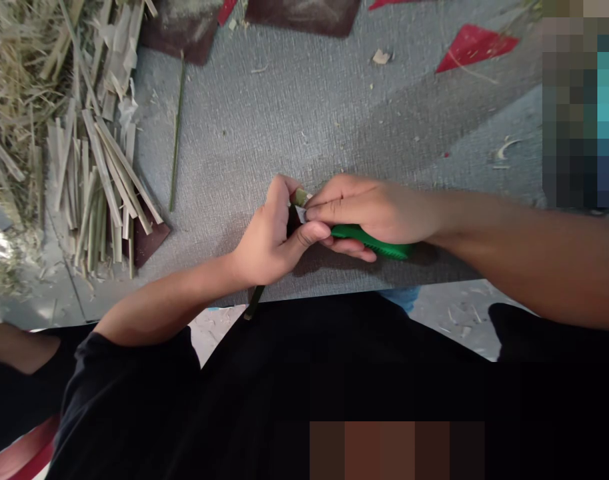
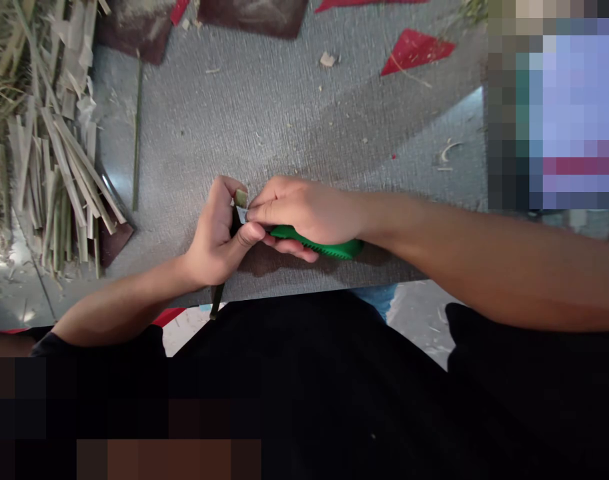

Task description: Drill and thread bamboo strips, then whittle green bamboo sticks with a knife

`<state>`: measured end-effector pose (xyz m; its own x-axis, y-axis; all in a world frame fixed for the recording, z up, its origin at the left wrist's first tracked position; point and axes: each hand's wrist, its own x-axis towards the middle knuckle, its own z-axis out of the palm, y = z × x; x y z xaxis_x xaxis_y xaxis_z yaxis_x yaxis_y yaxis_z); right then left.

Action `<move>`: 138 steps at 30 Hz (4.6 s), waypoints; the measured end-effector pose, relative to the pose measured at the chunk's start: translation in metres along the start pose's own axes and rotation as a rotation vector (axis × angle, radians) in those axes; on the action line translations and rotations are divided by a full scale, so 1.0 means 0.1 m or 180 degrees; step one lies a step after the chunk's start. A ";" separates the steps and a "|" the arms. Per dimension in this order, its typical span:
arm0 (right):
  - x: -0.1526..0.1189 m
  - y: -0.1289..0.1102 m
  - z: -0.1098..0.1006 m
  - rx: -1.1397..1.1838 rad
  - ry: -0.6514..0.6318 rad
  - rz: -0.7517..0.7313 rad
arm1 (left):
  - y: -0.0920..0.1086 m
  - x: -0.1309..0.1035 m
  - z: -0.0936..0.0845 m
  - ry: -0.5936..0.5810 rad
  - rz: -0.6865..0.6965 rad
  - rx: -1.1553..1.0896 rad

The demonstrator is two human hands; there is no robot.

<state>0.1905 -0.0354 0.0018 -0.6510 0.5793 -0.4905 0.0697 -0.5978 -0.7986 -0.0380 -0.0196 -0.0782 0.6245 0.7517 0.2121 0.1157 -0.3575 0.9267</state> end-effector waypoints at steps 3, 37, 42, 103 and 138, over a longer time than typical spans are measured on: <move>0.00 0.00 0.01 -0.0004 0.0022 -0.0038 | -0.01 -0.01 0.02 -0.0006 0.0067 -0.0051; -0.01 -0.02 0.02 -0.0301 0.0025 -0.0074 | -0.03 -0.10 0.11 0.0244 0.0359 0.0237; 0.01 0.00 0.09 -0.0363 0.0300 -0.0302 | -0.03 -0.10 0.09 0.0273 0.0293 0.0187; 0.02 -0.03 0.07 -0.0111 0.0262 0.0068 | 0.01 -0.04 0.10 0.0587 0.0105 -0.0066; 0.04 -0.04 0.08 0.0203 0.0281 0.0236 | 0.02 -0.05 0.10 0.0623 -0.0040 -0.0042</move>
<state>0.1818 -0.0353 0.0060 -0.5766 0.5770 -0.5784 0.0653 -0.6732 -0.7366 -0.0334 -0.0296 -0.0802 0.4607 0.8500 0.2555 0.1116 -0.3410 0.9334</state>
